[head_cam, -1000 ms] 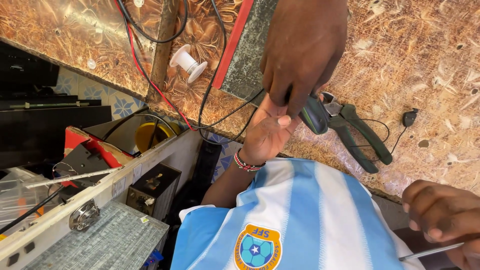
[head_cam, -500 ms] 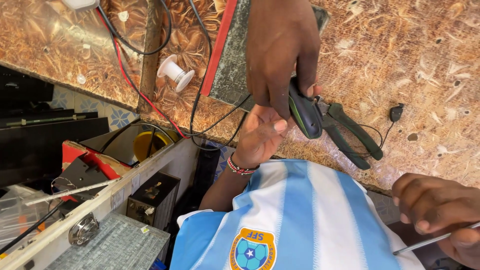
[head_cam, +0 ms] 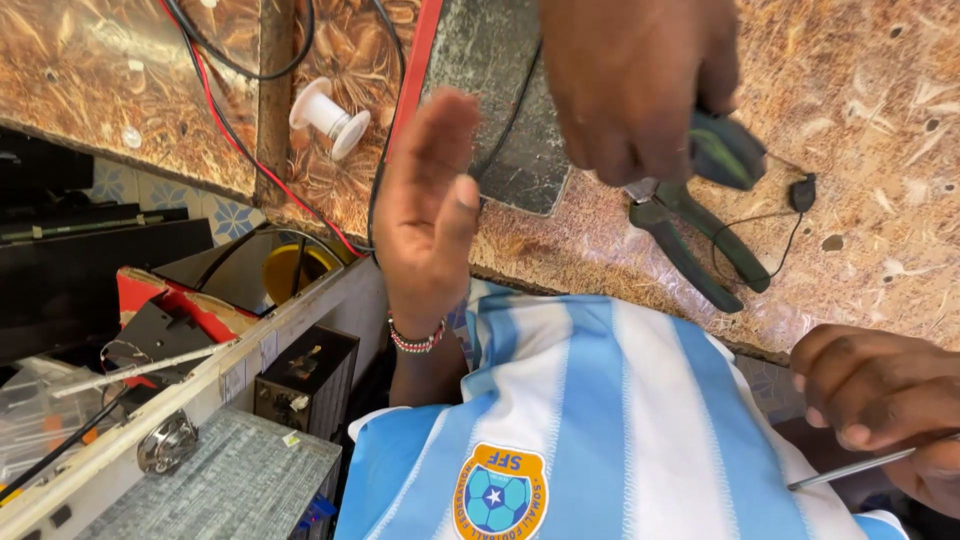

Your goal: Disassembling and inspecting a small handheld electronic device using a screwdriver and pliers on a workbench.

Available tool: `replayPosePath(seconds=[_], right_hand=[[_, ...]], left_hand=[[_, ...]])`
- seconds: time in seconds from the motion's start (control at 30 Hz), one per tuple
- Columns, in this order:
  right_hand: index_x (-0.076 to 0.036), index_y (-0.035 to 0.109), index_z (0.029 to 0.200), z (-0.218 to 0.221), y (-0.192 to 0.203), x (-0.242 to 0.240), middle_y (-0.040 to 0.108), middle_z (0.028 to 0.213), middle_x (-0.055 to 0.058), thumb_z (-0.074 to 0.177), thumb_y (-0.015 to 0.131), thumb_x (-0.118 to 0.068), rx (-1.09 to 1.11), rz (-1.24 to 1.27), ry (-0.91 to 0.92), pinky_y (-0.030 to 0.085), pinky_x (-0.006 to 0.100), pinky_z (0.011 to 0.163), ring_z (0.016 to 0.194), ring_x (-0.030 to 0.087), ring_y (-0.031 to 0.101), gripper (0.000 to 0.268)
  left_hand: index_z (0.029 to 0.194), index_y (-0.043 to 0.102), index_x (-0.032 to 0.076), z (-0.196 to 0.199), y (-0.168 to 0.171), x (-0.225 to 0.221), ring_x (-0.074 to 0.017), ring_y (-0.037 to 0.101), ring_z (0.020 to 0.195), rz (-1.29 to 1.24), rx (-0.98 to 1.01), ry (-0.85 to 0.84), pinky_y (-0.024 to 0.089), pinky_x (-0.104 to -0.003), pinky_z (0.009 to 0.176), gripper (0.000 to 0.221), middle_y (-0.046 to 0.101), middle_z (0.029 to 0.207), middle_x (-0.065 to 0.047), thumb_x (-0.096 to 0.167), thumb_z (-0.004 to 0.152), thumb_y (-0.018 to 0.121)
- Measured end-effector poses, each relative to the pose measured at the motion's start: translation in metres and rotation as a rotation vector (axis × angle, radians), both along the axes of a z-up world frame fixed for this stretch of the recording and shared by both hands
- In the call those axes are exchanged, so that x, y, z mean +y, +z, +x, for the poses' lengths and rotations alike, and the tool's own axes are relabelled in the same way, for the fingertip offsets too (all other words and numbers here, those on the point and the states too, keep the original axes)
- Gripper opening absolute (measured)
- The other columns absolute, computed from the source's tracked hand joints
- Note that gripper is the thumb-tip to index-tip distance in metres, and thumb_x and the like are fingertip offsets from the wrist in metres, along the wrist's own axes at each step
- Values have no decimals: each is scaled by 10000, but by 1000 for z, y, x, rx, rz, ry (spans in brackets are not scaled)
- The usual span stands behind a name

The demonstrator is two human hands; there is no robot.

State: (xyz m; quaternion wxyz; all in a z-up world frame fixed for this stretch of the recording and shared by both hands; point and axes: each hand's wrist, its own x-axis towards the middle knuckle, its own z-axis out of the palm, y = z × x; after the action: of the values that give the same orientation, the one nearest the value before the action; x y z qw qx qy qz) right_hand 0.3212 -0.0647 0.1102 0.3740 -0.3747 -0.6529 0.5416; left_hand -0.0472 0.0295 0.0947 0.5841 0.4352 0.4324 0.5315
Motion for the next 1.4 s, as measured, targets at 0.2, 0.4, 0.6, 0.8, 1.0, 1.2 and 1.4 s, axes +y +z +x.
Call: replayPosePath(seconds=[0.2,0.4,0.6,0.8,1.0,1.2,1.4], right_hand=[[-319,585,958,-2,-5,2,625,621,-136,1185,352,-604,32,27,27,624,278,686,539,57,664,432],[-333,585,967,1,-10,-1,609,622,-141,1187,351,-618,31,48,17,623,276,674,533,58,647,430],[-316,593,967,-3,-7,1,616,628,-120,1198,342,-607,46,34,29,631,277,676,535,62,652,448],[-299,617,903,0,-10,0,616,599,-89,1171,366,-643,31,-1,29,650,304,662,521,86,658,503],[-239,655,814,-15,7,7,640,580,-14,1101,450,-606,31,-71,-33,599,372,652,504,158,605,509],[-116,605,738,-45,26,25,600,615,47,1077,487,-413,271,-7,-77,548,365,564,496,211,600,466],[-83,654,853,-46,18,24,579,644,27,1100,490,-368,378,50,-49,509,361,599,565,199,567,411]], left_hand=[[1605,260,199,-29,-23,19,-375,325,1520,-141,1284,108,336,-649,1198,742,354,1640,-200,659,1044,415],[1536,392,67,-33,-38,26,-362,440,1273,0,1392,100,403,-573,1108,771,471,1365,-180,499,1008,751],[1508,419,97,-32,-36,34,-382,462,1192,-48,1398,127,430,-540,1040,826,478,1268,-173,466,931,881],[1315,501,128,-39,-32,48,-303,507,1141,-73,1314,84,387,-489,1037,813,617,1150,-95,497,767,974],[1444,463,174,-33,-35,44,-346,445,1277,-115,1274,55,420,-567,1082,818,469,1325,-169,435,829,935],[1384,568,85,-5,-17,31,-403,423,1329,70,1107,259,366,-607,1077,594,461,1352,-212,522,987,630],[1283,636,61,11,-25,22,-323,511,1270,203,985,450,458,-493,1069,417,560,1280,-151,400,1045,589]])
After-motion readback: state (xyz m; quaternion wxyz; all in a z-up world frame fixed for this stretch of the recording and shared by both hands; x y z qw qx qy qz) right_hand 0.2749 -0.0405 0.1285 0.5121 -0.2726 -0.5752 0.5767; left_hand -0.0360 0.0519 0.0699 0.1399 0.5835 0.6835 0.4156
